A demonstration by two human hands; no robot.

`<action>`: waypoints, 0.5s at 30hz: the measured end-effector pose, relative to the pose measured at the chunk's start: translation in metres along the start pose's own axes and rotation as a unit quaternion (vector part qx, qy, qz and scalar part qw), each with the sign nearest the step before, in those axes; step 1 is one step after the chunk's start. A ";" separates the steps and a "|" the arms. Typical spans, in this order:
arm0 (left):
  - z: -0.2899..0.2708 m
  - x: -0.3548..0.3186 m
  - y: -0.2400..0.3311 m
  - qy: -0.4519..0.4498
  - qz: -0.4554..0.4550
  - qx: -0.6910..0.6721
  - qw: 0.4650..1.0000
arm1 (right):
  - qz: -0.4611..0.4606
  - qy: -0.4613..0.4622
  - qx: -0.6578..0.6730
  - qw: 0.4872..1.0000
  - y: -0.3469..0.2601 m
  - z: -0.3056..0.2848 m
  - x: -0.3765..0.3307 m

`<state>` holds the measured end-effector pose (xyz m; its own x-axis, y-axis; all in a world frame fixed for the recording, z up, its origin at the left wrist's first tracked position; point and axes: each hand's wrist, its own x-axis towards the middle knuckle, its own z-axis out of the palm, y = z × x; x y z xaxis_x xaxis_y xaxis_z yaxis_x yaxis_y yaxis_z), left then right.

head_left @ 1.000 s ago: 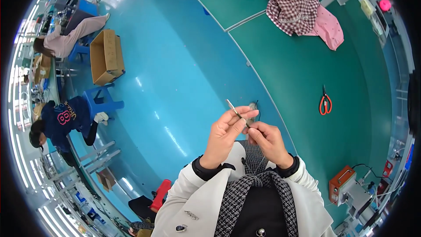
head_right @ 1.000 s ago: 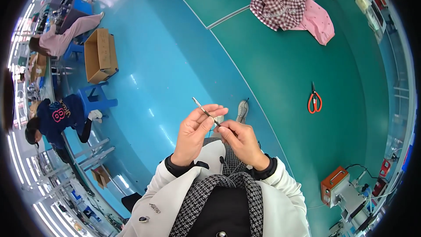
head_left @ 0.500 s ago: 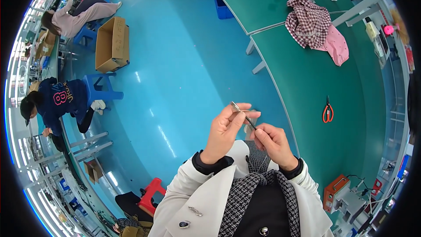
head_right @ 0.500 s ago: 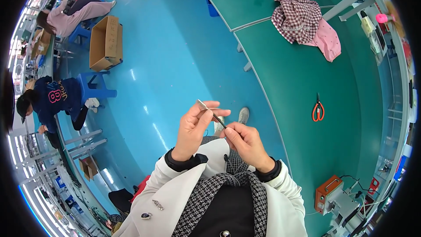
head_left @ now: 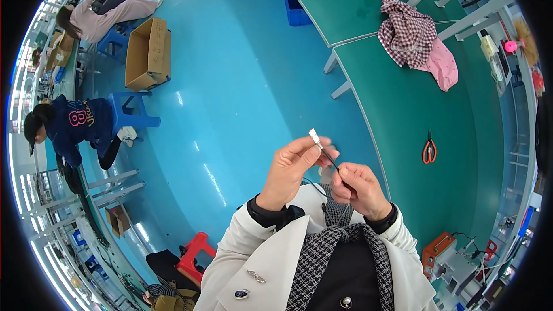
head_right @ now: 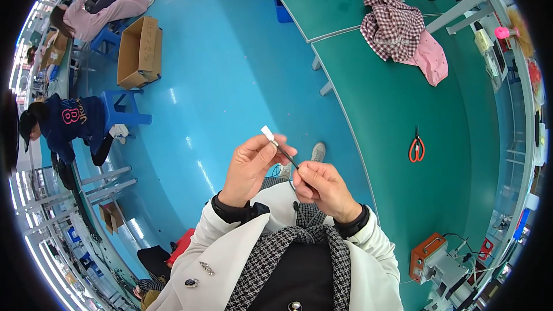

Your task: Stripping the insulation from the ends of multiple black wires using a pair of scissors.

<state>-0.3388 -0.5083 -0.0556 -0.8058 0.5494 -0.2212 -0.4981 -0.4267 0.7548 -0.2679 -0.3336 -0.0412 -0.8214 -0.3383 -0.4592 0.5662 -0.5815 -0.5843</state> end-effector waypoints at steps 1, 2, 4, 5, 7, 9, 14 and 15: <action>-0.002 0.001 -0.002 0.000 -0.001 0.000 1.000 | 0.007 -0.016 0.012 1.000 0.001 -0.001 0.001; -0.005 0.001 -0.004 -0.005 -0.007 -0.019 1.000 | 0.014 -0.032 0.024 0.999 0.001 -0.001 0.001; -0.009 0.003 -0.007 -0.014 -0.020 -0.056 0.998 | 0.015 -0.035 0.031 0.999 0.003 -0.002 0.002; -0.008 0.003 -0.007 -0.014 -0.020 -0.056 0.998 | 0.016 -0.039 0.039 0.998 0.004 -0.002 0.003; -0.003 0.004 -0.005 -0.007 -0.020 -0.071 0.997 | 0.018 -0.045 0.045 0.998 0.004 -0.002 0.004; 0.004 0.005 -0.002 -0.004 -0.020 -0.079 0.997 | 0.002 -0.056 0.072 0.996 0.004 -0.004 0.005; 0.010 0.006 0.001 0.015 -0.027 -0.088 0.996 | -0.022 -0.011 0.022 0.999 0.000 0.000 0.006; 0.009 0.006 0.001 0.013 -0.019 -0.087 0.996 | -0.022 -0.012 0.021 0.999 0.000 0.000 0.006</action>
<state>-0.3412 -0.4986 -0.0507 -0.7915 0.5506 -0.2653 -0.5752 -0.5244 0.6278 -0.2730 -0.3363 -0.0440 -0.8466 -0.3291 -0.4182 0.5271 -0.6269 -0.5738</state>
